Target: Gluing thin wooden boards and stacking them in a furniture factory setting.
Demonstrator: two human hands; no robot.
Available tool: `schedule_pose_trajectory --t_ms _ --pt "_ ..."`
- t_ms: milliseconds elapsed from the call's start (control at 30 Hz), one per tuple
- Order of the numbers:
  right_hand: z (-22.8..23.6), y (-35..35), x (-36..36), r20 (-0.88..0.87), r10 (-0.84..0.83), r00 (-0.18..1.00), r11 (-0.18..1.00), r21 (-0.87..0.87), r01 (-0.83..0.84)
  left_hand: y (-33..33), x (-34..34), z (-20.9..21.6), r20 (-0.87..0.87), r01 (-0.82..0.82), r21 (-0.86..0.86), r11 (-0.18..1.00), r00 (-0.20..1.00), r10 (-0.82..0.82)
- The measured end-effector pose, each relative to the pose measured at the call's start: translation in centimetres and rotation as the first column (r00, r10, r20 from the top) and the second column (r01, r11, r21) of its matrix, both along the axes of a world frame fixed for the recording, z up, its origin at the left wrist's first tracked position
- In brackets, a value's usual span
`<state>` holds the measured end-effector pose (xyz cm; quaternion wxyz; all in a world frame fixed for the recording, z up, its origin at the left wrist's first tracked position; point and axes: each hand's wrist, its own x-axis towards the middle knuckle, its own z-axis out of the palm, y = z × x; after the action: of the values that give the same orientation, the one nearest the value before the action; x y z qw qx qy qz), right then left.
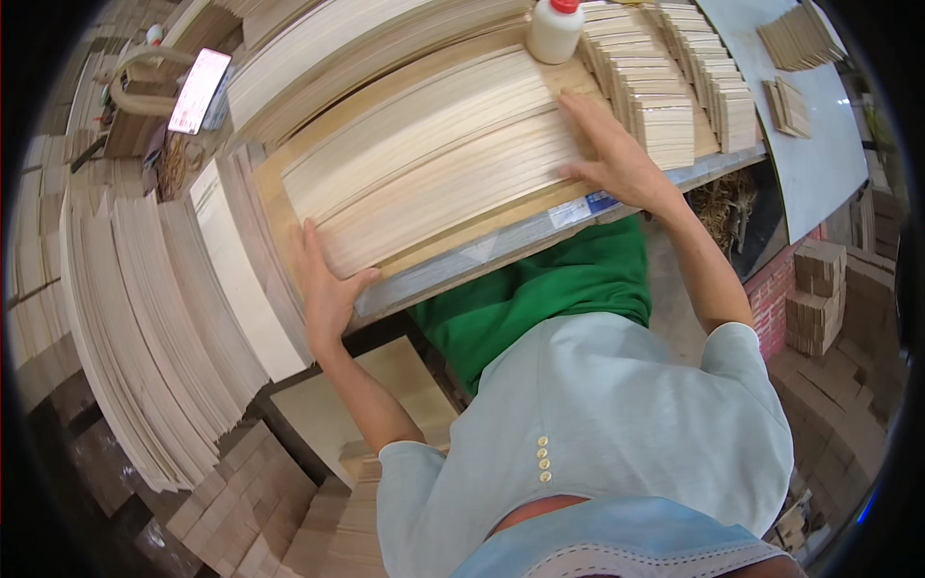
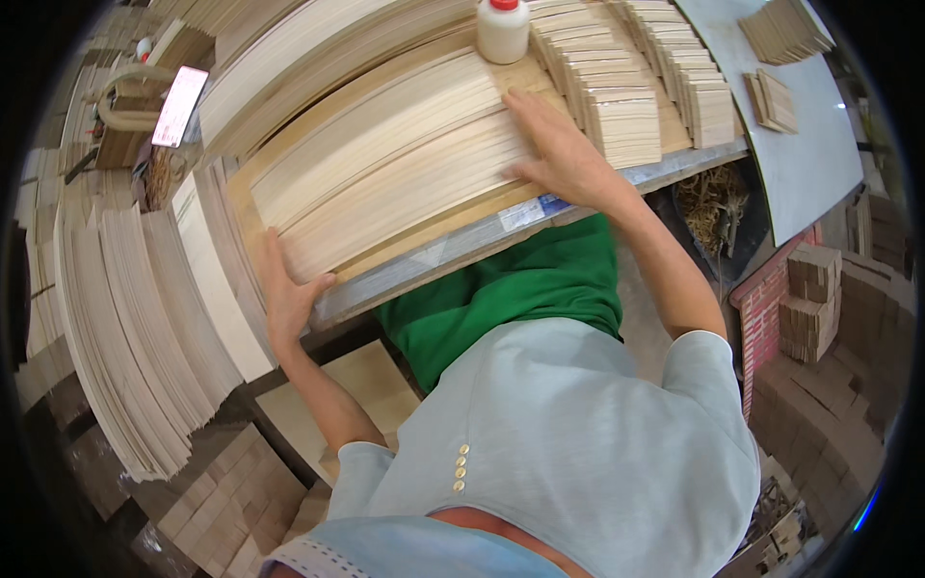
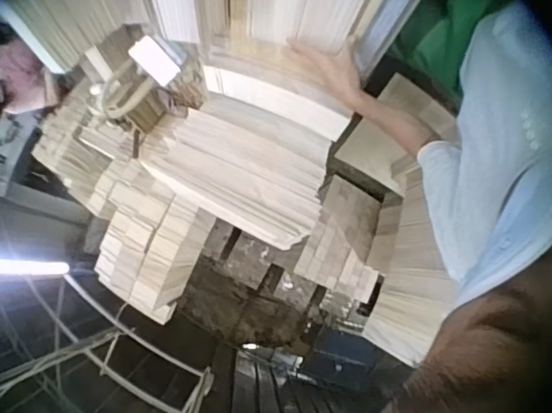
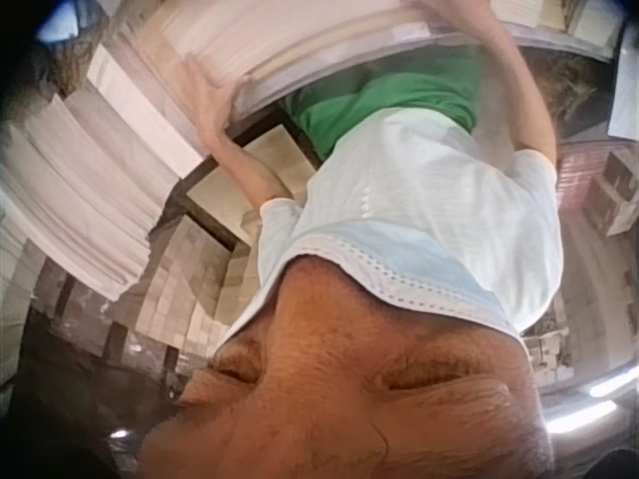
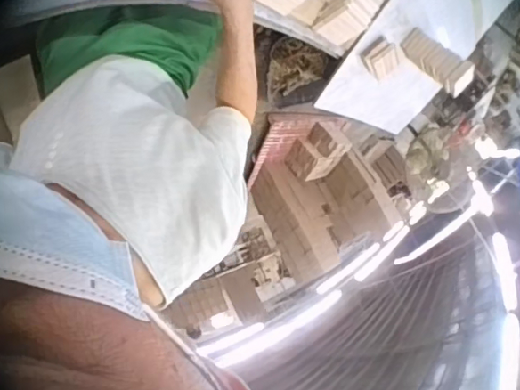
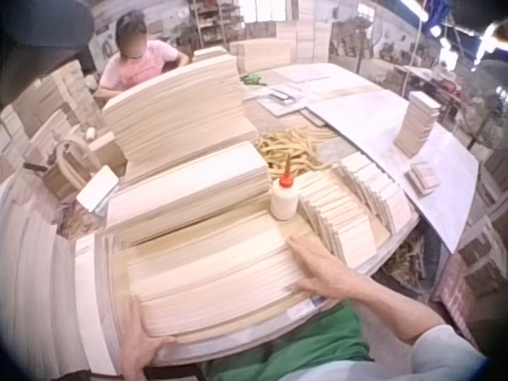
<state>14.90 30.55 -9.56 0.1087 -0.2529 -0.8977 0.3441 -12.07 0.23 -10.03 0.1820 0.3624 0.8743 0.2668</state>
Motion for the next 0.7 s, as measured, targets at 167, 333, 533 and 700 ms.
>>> schedule_pose_trajectory --t_ms 167,333,533,700 --pt "1.0 3.4 -2.6 -0.435 -0.395 0.809 0.918 -0.154 0.366 7.0 0.9 1.5 -0.252 0.191 0.036 0.981 0.952 -0.176" --pt "1.3 6.4 -6.7 -0.454 -0.371 0.810 0.831 0.226 0.508 13.8 0.4 -1.1 -0.370 0.302 -0.020 0.953 0.883 -0.288" --pt "1.2 7.9 -8.3 -0.321 -0.462 0.827 0.872 0.005 0.490 15.0 0.8 -2.0 -0.431 0.283 -0.122 0.951 0.848 -0.307" --pt "1.3 8.1 -8.7 -0.258 -0.499 0.827 0.855 0.005 0.518 14.9 1.0 -2.4 -0.460 0.310 -0.082 0.947 0.831 -0.312"
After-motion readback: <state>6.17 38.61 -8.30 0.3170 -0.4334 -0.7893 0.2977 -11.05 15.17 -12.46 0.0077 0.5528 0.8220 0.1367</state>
